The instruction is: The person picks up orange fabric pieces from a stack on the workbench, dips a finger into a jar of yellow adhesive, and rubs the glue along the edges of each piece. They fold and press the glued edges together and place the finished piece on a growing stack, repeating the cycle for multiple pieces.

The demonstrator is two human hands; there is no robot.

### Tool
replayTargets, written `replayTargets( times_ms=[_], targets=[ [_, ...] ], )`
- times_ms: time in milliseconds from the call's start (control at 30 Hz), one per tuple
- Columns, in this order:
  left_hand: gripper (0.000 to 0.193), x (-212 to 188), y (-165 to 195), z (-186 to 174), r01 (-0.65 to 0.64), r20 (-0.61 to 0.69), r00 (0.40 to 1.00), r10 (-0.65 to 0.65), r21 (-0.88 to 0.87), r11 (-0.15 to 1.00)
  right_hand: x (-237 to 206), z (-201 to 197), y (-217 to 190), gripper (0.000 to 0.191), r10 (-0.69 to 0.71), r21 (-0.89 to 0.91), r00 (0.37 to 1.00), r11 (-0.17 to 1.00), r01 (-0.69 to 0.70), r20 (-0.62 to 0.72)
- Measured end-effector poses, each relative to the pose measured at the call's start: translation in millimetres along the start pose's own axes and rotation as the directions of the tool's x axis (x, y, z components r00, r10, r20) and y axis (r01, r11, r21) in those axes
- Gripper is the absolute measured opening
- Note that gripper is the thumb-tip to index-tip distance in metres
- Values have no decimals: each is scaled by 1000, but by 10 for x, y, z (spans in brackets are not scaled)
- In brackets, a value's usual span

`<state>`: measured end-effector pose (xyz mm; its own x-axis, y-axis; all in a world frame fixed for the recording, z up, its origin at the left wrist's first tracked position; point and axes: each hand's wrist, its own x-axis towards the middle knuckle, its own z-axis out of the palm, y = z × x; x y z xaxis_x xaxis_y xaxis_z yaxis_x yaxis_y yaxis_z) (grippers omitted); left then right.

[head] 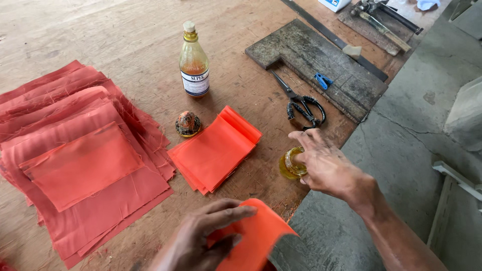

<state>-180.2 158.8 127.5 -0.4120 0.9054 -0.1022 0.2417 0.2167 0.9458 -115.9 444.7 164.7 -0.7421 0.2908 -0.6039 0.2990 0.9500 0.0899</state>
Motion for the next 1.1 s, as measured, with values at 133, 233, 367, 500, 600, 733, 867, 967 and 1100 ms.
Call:
replayTargets(
  times_ms=[133, 233, 367, 500, 600, 733, 867, 967, 1100],
  targets=[
    [52, 139, -131, 267, 19, 10, 1000, -18, -112, 994, -13, 13, 22, 38, -23, 144, 999, 989, 28, -37],
    [51, 236, -222, 409, -37, -33, 999, 33, -141, 989, -81, 38, 83, 55, -72, 206, 990, 974, 95, -120],
    [54, 290, -269, 441, 83, 15, 997, -82, -89, 993, -280, 202, 247, 50, -188, 197, 854, 928, 317, -486],
    [51, 283, -143, 418, -5, -83, 996, 12, 82, 997, -394, 459, 393, 57, -294, 130, 574, 801, 585, -764],
    [60, 294, 19, 407, 256, -39, 967, -253, 97, 962, -420, 629, 446, 62, -327, 68, 464, 754, 653, -823],
    [58, 311, 150, 418, 274, 60, 962, -267, -186, 944, -428, 664, 408, 61, -276, 95, 544, 825, 557, -792],
    [65, 390, 76, 440, 276, 78, 961, -266, -176, 945, -666, 486, 329, 51, -312, -63, 403, 850, 524, -860],
    [68, 475, -46, 431, 170, 26, 985, -169, -29, 985, -1200, 492, 290, 51, -24, 127, 410, 933, 337, -912],
    [71, 538, -145, 371, 109, 51, 992, -115, 116, 987, -1557, 863, 129, 51, 239, 354, 262, 681, 641, -935]
  ],
)
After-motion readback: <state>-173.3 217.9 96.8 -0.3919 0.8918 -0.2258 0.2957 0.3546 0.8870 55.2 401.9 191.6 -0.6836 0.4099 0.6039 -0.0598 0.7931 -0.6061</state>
